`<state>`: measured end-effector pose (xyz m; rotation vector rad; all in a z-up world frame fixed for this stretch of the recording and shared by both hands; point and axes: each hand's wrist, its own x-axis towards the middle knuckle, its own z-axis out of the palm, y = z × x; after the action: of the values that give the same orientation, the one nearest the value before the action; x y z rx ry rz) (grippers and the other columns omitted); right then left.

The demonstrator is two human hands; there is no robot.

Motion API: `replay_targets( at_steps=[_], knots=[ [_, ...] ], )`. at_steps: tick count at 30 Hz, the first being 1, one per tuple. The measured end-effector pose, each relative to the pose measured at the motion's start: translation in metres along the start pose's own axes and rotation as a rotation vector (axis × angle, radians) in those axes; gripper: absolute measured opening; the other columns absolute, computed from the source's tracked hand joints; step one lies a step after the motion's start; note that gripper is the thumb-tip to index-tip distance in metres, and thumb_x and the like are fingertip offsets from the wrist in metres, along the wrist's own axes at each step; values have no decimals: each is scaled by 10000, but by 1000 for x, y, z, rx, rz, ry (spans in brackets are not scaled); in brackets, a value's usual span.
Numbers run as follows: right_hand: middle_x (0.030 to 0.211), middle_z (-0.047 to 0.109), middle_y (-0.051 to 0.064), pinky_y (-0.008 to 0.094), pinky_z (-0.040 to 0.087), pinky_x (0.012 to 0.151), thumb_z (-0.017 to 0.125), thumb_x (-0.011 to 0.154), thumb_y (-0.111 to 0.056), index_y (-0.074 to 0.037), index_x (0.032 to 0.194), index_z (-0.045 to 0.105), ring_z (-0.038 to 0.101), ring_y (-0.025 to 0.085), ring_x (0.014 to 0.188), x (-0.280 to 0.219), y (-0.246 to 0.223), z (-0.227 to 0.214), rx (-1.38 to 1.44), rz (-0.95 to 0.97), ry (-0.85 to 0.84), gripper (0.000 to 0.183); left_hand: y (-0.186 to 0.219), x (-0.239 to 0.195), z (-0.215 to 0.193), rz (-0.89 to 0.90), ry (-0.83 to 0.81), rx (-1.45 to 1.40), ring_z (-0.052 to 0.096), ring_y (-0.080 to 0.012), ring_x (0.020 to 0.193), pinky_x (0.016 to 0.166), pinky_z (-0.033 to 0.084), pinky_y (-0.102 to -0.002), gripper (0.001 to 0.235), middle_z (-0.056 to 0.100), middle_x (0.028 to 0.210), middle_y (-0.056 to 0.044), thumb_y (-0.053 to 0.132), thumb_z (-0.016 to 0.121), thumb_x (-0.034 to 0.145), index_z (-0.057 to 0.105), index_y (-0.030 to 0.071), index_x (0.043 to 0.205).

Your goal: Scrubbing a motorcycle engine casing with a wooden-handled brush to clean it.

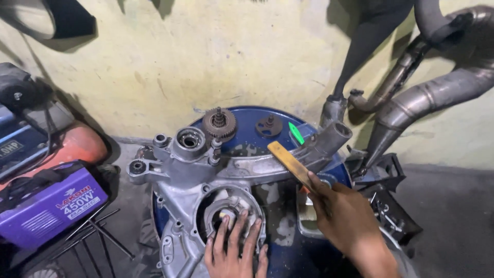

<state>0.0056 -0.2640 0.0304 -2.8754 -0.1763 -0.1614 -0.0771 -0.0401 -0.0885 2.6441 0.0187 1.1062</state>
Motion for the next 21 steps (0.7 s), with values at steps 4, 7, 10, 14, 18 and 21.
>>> replay_targets(
  at_steps=[4, 7, 10, 14, 18, 21],
  knots=[
    [937, 737, 152, 584, 592, 547, 601, 1042, -421, -394, 1610, 574, 748, 468, 649, -9, -8, 0, -82, 51, -21, 570, -1, -5, 7, -25, 44, -2, 532, -221, 1518, 1225, 342, -493, 458, 648, 1589, 122, 624, 485, 1064, 743, 475, 1412],
    [1094, 750, 138, 574, 658, 546, 592, 1028, -377, -449, 1675, 446, 781, 443, 675, -7, -14, 4, -58, 61, -84, 667, 0, -6, 7, -51, 38, 15, 538, -233, 1512, 1247, 335, -535, 472, 643, 1594, 124, 644, 494, 1049, 742, 483, 1417],
    [1164, 706, 132, 538, 639, 492, 563, 1052, -352, -406, 1719, 375, 758, 402, 609, -4, -19, 11, 11, 24, -88, 695, 4, 2, 2, -26, 79, 38, 573, -225, 1466, 1225, 344, -511, 484, 690, 1536, 122, 618, 448, 1085, 766, 434, 1401],
    [995, 682, 89, 572, 568, 561, 537, 1054, -485, -563, 1772, 189, 715, 416, 658, -27, 13, 23, -130, 37, -141, 801, 1, 10, -1, 60, 84, 14, 662, -240, 1336, 1150, 371, -494, 400, 777, 1372, 164, 544, 465, 1117, 841, 411, 1134],
    [1137, 725, 109, 591, 628, 612, 611, 1013, -392, -443, 1679, 467, 770, 451, 779, -6, 4, 30, -6, 44, -51, 683, 1, 13, -1, 60, 96, 20, 676, -231, 1308, 1114, 398, -465, 383, 789, 1329, 188, 516, 486, 1105, 846, 392, 1140],
    [1143, 737, 120, 566, 620, 540, 585, 1030, -375, -489, 1719, 385, 772, 435, 686, -13, -2, 10, -14, 67, -113, 727, -2, 9, -3, 83, 89, 9, 658, -196, 1303, 1128, 361, -415, 374, 794, 1311, 194, 521, 491, 1112, 839, 395, 1168]
  ],
)
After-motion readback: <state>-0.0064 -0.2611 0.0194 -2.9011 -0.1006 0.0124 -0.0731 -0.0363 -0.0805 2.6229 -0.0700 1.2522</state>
